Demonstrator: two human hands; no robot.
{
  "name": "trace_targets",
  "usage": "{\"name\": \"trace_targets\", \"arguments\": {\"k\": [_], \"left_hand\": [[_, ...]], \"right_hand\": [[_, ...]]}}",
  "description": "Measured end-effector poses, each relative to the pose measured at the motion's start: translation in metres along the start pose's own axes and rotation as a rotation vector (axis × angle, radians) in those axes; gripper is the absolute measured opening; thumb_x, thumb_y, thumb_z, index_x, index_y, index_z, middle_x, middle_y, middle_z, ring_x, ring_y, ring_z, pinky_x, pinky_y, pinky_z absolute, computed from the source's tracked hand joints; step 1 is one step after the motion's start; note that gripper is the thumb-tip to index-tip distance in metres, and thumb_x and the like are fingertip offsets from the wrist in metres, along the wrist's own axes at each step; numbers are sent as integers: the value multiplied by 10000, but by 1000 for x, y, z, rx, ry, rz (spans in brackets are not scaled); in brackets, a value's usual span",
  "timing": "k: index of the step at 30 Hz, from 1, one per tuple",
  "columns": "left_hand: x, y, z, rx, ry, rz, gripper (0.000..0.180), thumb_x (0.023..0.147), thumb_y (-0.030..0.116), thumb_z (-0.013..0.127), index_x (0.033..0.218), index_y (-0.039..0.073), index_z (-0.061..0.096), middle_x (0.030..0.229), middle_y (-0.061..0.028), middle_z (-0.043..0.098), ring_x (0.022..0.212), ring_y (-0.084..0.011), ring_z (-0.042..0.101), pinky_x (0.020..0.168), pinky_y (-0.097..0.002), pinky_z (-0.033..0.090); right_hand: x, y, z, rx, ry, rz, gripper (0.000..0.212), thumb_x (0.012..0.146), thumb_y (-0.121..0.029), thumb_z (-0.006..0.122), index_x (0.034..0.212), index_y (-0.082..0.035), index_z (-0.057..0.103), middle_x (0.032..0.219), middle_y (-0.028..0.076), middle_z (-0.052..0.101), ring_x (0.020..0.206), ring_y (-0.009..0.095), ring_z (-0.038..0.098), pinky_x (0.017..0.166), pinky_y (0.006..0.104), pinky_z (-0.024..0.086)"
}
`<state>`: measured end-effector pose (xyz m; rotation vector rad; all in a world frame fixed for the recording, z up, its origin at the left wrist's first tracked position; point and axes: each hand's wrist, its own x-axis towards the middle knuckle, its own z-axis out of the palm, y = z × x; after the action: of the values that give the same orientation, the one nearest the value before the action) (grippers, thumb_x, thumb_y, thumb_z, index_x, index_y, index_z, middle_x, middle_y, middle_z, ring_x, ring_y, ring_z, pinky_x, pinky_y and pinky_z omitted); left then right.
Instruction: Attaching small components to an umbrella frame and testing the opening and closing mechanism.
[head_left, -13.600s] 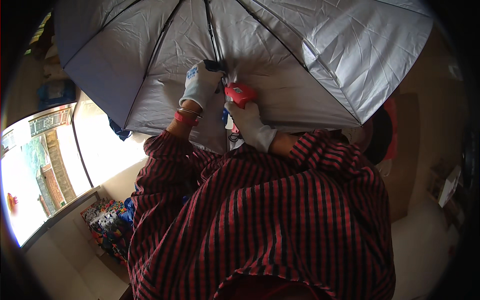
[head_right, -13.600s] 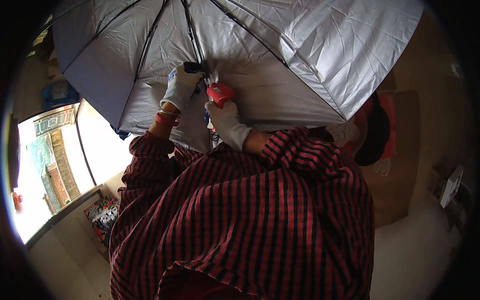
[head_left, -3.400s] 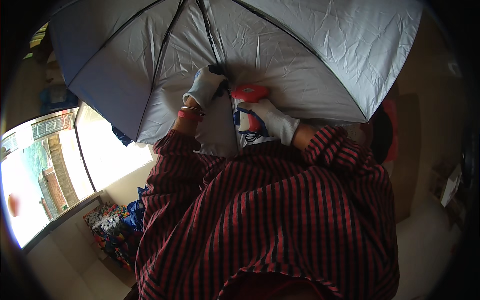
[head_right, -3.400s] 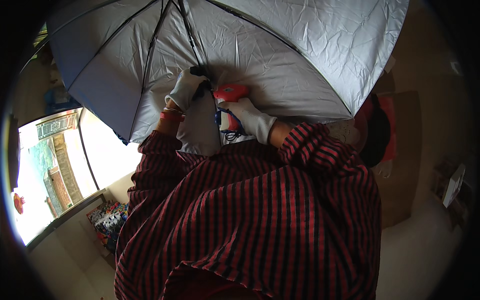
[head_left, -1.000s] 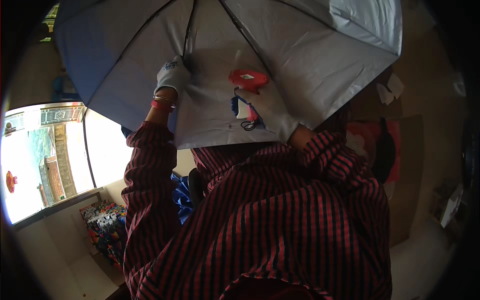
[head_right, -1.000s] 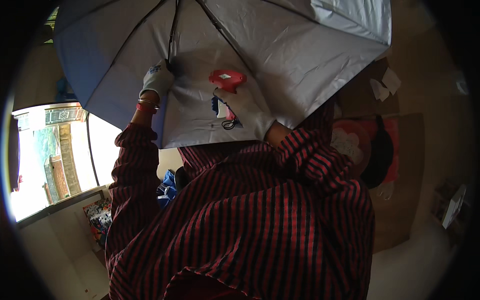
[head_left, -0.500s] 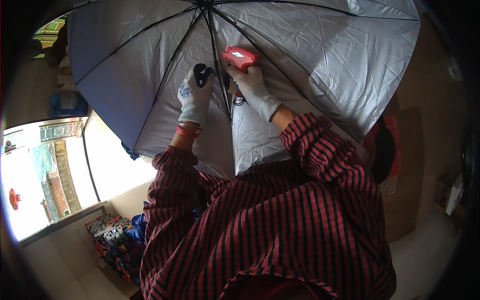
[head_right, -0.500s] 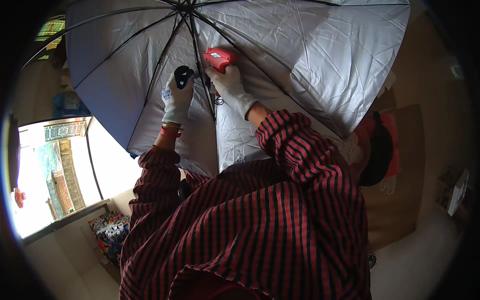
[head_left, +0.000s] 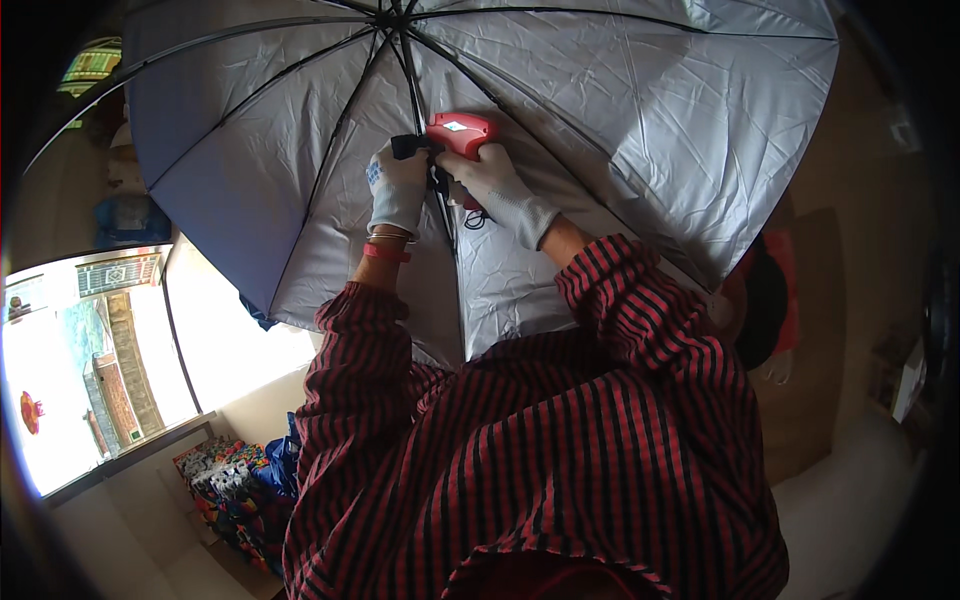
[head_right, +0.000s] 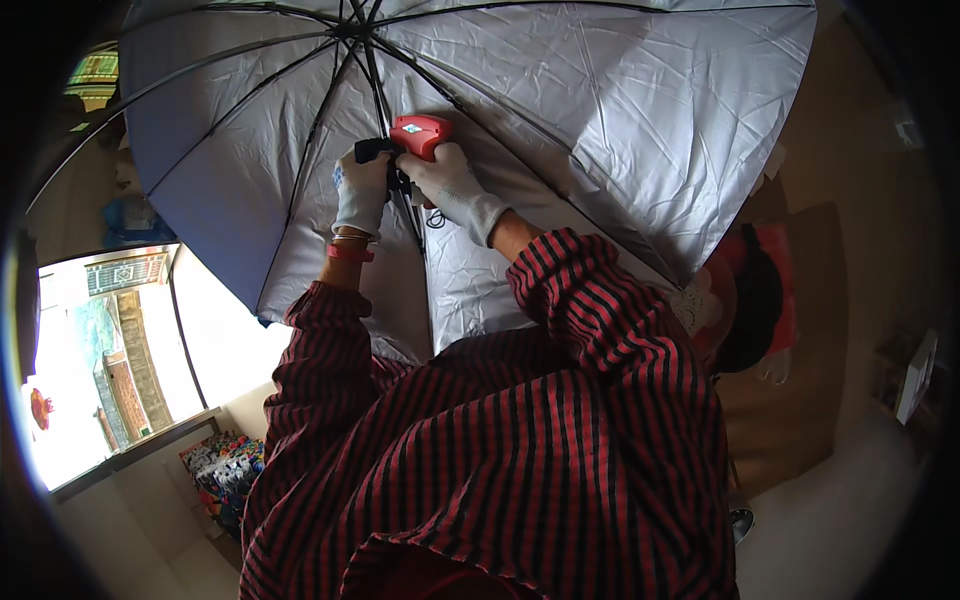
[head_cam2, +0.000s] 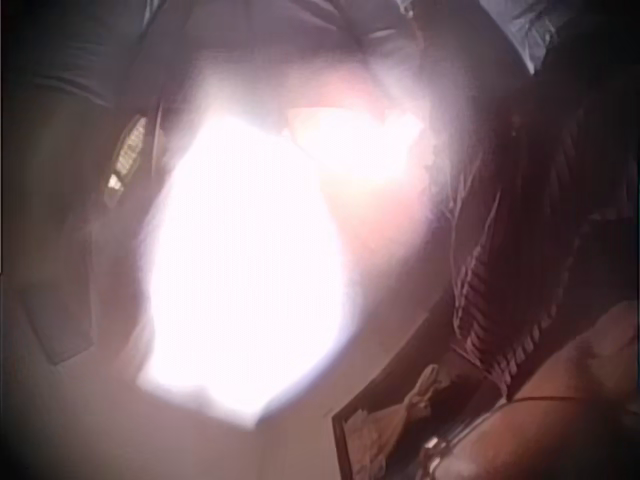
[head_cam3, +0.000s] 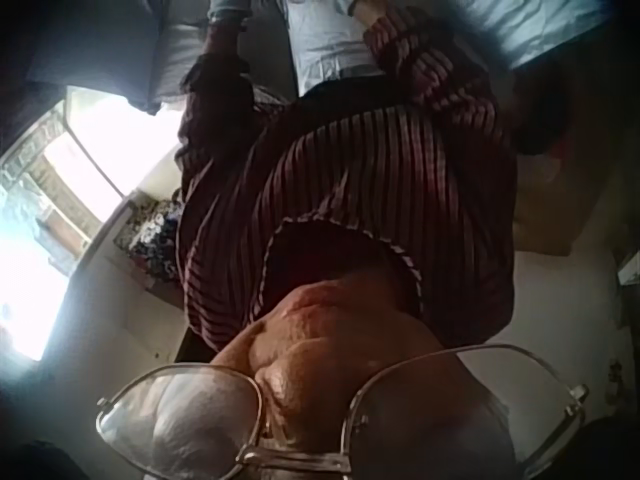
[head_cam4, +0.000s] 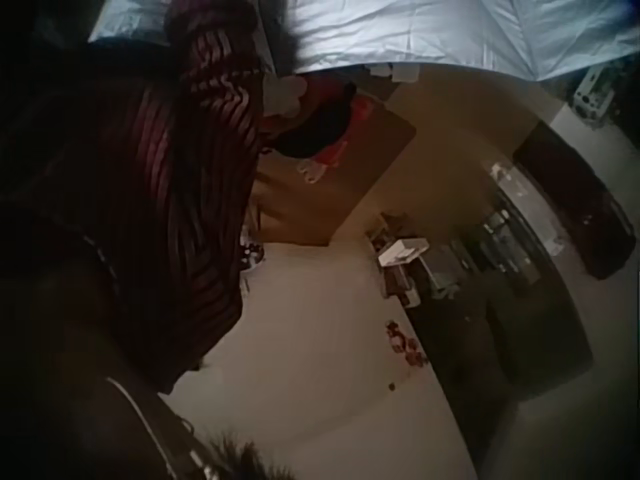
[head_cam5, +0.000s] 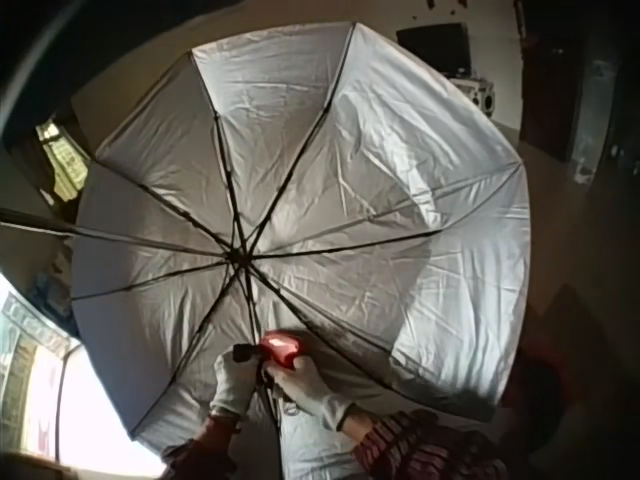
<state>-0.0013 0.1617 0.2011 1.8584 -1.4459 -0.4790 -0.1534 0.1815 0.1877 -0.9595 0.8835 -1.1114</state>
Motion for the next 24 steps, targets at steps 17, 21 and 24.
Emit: {"name": "trace_targets", "arguments": {"k": [17,21,24], "left_hand": [[-4,6,-1,-55,-54,-130,160,845,135,636,935,36,724,651,-56,642,478,-131,575,410,-283,424],[-12,28,2,-18,-121,-121,182,838,162,650,951,36,717,720,-78,667,535,-144,619,437,-289,462],[-5,2,-4,-7,-132,-141,203,834,164,651,977,33,713,740,-85,685,545,-158,643,451,-284,488]], "right_hand": [[20,-11,-11,90,-54,305,332,803,-251,749,990,13,676,875,78,679,741,135,640,648,293,494],[29,0,-10,132,65,295,283,803,-177,739,999,16,672,891,79,677,768,159,647,665,307,506],[24,-4,-3,247,-20,383,313,807,-160,739,1054,12,652,939,102,670,783,180,657,679,314,531]]}}
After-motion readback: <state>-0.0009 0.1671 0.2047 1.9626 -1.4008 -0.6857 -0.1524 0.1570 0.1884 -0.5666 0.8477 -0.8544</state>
